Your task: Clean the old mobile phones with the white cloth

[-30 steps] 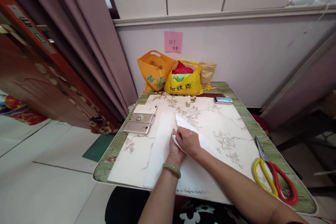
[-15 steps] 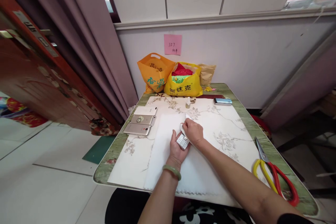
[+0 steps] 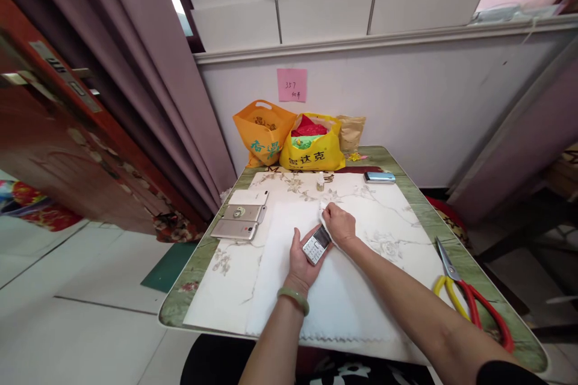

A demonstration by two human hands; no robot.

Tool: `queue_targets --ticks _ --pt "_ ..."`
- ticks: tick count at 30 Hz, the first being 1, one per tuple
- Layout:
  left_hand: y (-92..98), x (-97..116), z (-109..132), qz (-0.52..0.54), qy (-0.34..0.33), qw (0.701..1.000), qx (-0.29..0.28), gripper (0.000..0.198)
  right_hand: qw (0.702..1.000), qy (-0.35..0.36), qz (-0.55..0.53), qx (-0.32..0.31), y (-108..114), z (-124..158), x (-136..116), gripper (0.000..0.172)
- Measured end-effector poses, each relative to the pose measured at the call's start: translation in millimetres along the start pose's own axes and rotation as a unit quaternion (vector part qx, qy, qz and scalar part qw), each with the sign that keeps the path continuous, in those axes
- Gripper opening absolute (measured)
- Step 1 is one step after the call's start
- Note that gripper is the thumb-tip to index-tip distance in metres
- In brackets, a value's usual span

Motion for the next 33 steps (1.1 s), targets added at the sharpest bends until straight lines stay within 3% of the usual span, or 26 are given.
queue_targets --ticks 5,9,12,15,18,20,25,30,33 --pt "0.6 2 3 0.022 -0.013 1.000 0.002 0.064 0.997 -0.046 -0.058 -0.008 12 -20 22 0.035" --pt "2.1 1 0 0.029 -0.016 0.999 0.006 0.065 0.993 -0.026 -0.115 -0.022 24 -21 20 0.047" --pt "3.5 -2 -3 0.039 -0.012 0.999 0.015 0.061 0.986 0.028 -0.153 -0.055 27 4 1 0.045" --pt "6.9 -4 -4 0.051 -0.008 0.998 0.026 0.052 0.974 0.116 -0.166 -0.098 23 47 -26 0.035" --pt "10.0 -6 -4 0.071 -0.024 0.997 0.018 0.046 0.976 0.184 -0.098 -0.069 16 85 -44 0.034" --pt "11.0 -6 -3 0.074 -0.037 0.996 0.022 0.044 0.978 0.199 -0.052 -0.037 11 96 -49 0.036" --pt "5.2 -5 -4 0.090 -0.024 0.995 0.035 0.041 0.988 0.154 0.017 -0.020 3 79 -47 0.028" --pt "5.7 -4 -8 0.088 -0.021 0.992 0.086 0.037 0.990 0.127 0.060 -0.026 0 57 -46 0.023" --pt "6.0 -5 -9 0.078 -0.013 0.994 0.070 0.043 0.991 0.107 0.072 -0.029 -2 46 -44 0.022"
Point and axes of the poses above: each hand's wrist, its own z-axis away from the middle knuckle, its own y-axis out of the back of the hand, x = y × z, the point moved 3 cm from there along -z, towards the middle knuckle, and after that the axes turned 15 degrees about -y, right-handed, at the moved point
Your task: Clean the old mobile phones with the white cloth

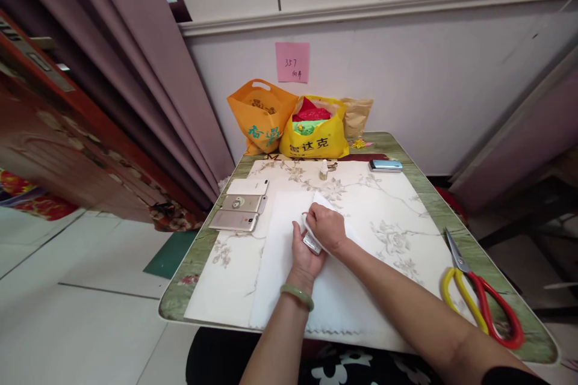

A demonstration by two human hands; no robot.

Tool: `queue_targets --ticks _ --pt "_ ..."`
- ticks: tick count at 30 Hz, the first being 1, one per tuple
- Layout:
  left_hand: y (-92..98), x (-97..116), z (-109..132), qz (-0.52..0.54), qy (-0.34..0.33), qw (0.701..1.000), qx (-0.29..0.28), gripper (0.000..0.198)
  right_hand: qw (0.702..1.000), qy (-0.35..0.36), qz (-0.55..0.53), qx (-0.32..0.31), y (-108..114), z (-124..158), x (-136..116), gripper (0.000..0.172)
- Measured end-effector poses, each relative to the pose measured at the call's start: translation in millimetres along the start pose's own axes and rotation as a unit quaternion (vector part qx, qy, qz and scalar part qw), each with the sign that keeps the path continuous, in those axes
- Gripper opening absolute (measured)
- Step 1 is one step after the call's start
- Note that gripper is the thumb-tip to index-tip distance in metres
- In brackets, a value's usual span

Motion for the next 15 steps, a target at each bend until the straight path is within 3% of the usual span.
queue_targets --ticks 10,15 --pt "-5.4 2 4 -0.059 0.011 0.995 -0.074 0.062 0.997 -0.080 0.014 0.008 -4 -35 32 0.023" --pt "-0.3 3 6 -0.081 0.006 0.996 -0.040 0.063 0.998 -0.054 0.004 0.037 -3 -28 32 0.023"
Point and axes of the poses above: each hand's wrist, its own z-axis away from the middle knuckle, its own y-axis out of the back of the hand, x = y × z, the point moved 3 cm from there along -z, towards the middle knuckle, and after that the axes turned 15 degrees about -y, right-handed, at the moved point
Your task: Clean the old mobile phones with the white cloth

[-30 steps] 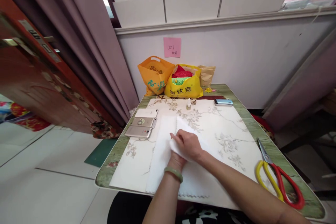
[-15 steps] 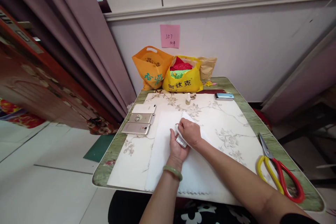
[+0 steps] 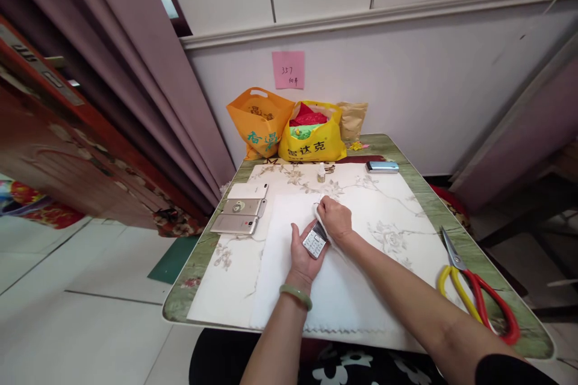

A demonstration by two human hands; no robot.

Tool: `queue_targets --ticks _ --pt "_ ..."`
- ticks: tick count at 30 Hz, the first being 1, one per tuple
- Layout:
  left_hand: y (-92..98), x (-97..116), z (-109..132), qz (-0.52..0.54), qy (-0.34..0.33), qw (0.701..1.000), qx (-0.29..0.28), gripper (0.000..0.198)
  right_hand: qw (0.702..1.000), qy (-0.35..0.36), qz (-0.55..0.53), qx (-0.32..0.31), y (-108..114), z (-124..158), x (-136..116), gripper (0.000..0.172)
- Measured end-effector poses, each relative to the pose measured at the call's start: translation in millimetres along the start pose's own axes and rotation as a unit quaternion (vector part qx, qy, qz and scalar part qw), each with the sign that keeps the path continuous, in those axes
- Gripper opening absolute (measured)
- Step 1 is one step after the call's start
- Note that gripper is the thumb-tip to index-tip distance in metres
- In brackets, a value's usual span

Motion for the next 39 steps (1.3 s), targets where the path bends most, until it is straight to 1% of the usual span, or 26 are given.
queue_targets --ticks 2,4,6,9,11,12,14,16,17,20,23,25,29,34,39 --pt "1.6 0 0 0.000 -0.002 1.000 0.016 0.061 0.999 0.034 0.002 0.009 1 7 -4 0.023" --pt "1.3 -1 1 0.011 -0.004 1.000 0.016 0.058 0.998 0.067 0.011 0.011 4 14 -8 0.023" --pt "0.3 0 1 0.025 -0.008 1.000 0.014 0.054 0.996 0.093 0.014 0.003 7 23 -13 0.023" --pt "1.1 -1 2 0.044 -0.007 0.999 0.029 0.049 0.992 0.123 0.002 -0.013 13 41 -22 0.023" --pt "3.0 -3 3 0.062 0.004 0.998 0.020 0.047 0.989 0.143 -0.016 -0.017 17 56 -29 0.024" --pt "4.4 -3 2 0.073 -0.001 0.997 0.012 0.045 0.988 0.153 -0.026 -0.018 18 63 -33 0.026" --pt "8.2 -4 0 0.094 -0.035 0.995 0.001 0.040 0.984 0.170 -0.049 -0.018 20 75 -39 0.031" --pt "12.0 -4 -2 0.100 -0.061 0.993 0.006 0.037 0.983 0.171 -0.063 -0.019 19 80 -42 0.034" --pt "12.9 -5 -3 0.099 -0.061 0.993 0.011 0.036 0.984 0.164 -0.064 -0.020 19 80 -43 0.035" --pt "10.9 -5 -5 0.090 -0.036 0.995 0.022 0.031 0.988 0.140 -0.052 -0.030 16 74 -43 0.033" --pt "4.6 -3 -5 0.088 -0.029 0.995 0.027 0.027 0.991 0.119 -0.034 -0.049 15 64 -43 0.029" --pt "0.5 -2 -5 0.092 -0.018 0.995 0.026 0.031 0.994 0.094 -0.019 -0.059 14 56 -43 0.027" --pt "-2.0 -3 -4 0.078 -0.007 0.996 0.043 0.038 0.996 0.048 -0.003 -0.074 13 38 -39 0.025" --pt "-3.8 -2 -2 0.048 -0.004 0.999 0.013 0.040 0.997 0.011 0.005 -0.071 6 14 -28 0.026" --pt "-5.8 -1 -1 0.021 -0.001 1.000 -0.011 0.043 0.997 -0.033 -0.009 -0.069 -4 -8 -11 0.030"
Point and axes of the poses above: each hand's wrist, its own z-axis away from the middle knuckle, its own y-axis out of the back of the hand, x = y × z, the point moved 3 cm from there along -z, towards the middle knuckle, and after that the axes turned 15 degrees about -y, right-handed, at the moved point
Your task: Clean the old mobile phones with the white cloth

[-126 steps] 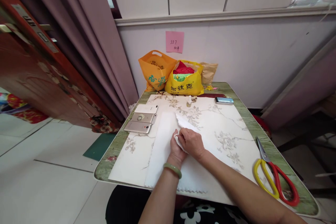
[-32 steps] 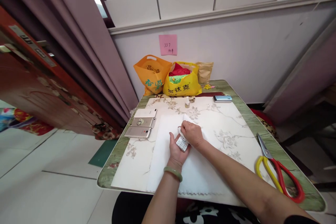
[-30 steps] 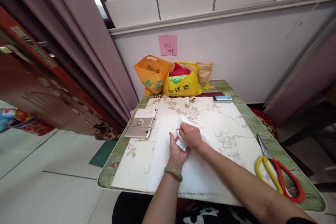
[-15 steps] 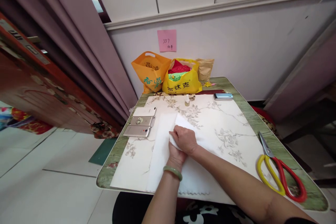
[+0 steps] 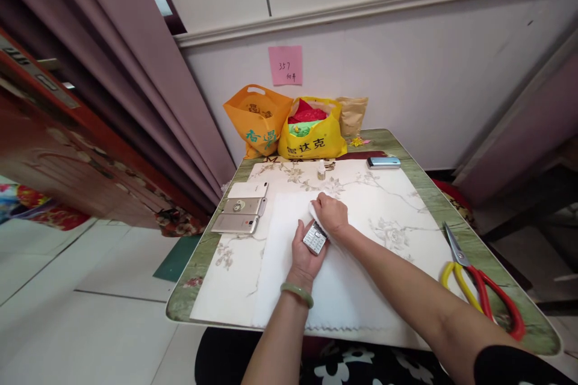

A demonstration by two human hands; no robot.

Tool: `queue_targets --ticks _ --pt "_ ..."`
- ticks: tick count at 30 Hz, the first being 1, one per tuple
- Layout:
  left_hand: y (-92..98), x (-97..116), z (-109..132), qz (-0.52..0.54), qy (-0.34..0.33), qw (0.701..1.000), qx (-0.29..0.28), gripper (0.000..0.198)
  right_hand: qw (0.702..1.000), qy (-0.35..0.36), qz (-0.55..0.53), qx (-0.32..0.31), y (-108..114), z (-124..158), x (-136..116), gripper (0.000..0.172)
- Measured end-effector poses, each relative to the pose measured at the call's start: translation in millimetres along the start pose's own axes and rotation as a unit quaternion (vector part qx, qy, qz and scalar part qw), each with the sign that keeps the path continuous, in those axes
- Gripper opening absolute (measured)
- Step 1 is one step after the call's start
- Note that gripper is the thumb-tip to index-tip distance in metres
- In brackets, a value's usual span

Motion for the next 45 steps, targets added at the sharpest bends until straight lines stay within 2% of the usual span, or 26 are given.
queue_targets --ticks 6,10,13,16,22,27,29,32,34,37,41,45 --pt "-3.1 1 3 -0.011 -0.009 1.000 -0.013 0.038 0.995 -0.044 -0.084 -0.010 -2 -15 27 0.027" --pt "-0.6 3 4 0.015 -0.029 0.999 0.015 0.031 0.987 -0.056 -0.149 -0.013 7 -20 46 0.023" --pt "2.8 4 4 0.027 -0.051 0.997 0.050 0.035 0.972 -0.071 -0.225 -0.016 17 -26 59 0.031" --pt "2.5 2 3 0.031 -0.057 0.997 0.034 0.038 0.946 -0.080 -0.314 -0.026 23 -28 66 0.041" --pt "3.8 0 2 0.017 -0.062 0.998 -0.009 0.040 0.883 -0.079 -0.458 -0.069 28 -21 57 0.049" --pt "4.2 1 2 0.018 -0.060 0.997 -0.035 0.037 0.857 -0.045 -0.506 -0.088 37 -3 38 0.044" --pt "3.6 1 2 0.022 -0.047 0.998 -0.036 0.038 0.862 -0.018 -0.498 -0.092 36 12 30 0.041" --pt "4.3 0 3 0.029 -0.019 0.999 -0.012 0.035 0.904 0.044 -0.418 -0.082 31 38 18 0.036" --pt "4.7 1 4 0.034 -0.014 0.999 0.005 0.035 0.927 0.067 -0.367 -0.047 28 51 12 0.032" --pt "1.6 4 7 0.045 -0.018 0.999 0.008 0.039 0.940 0.061 -0.334 0.024 26 54 5 0.032" --pt "-10.2 7 11 0.061 -0.010 0.998 -0.026 0.051 0.970 0.090 -0.216 0.071 20 49 -11 0.044" --pt "-19.8 7 13 0.057 -0.011 0.995 -0.084 0.056 0.993 0.095 -0.058 0.023 2 53 -26 0.067"
Point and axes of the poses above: each hand's wrist, its own z-axis away from the middle knuckle, its own y-axis out of the back of the hand, x = y × z, the point moved 3 cm from there along -z, towards the middle knuckle, and after that the axes turned 15 degrees about -y, right-handed, at the moved point
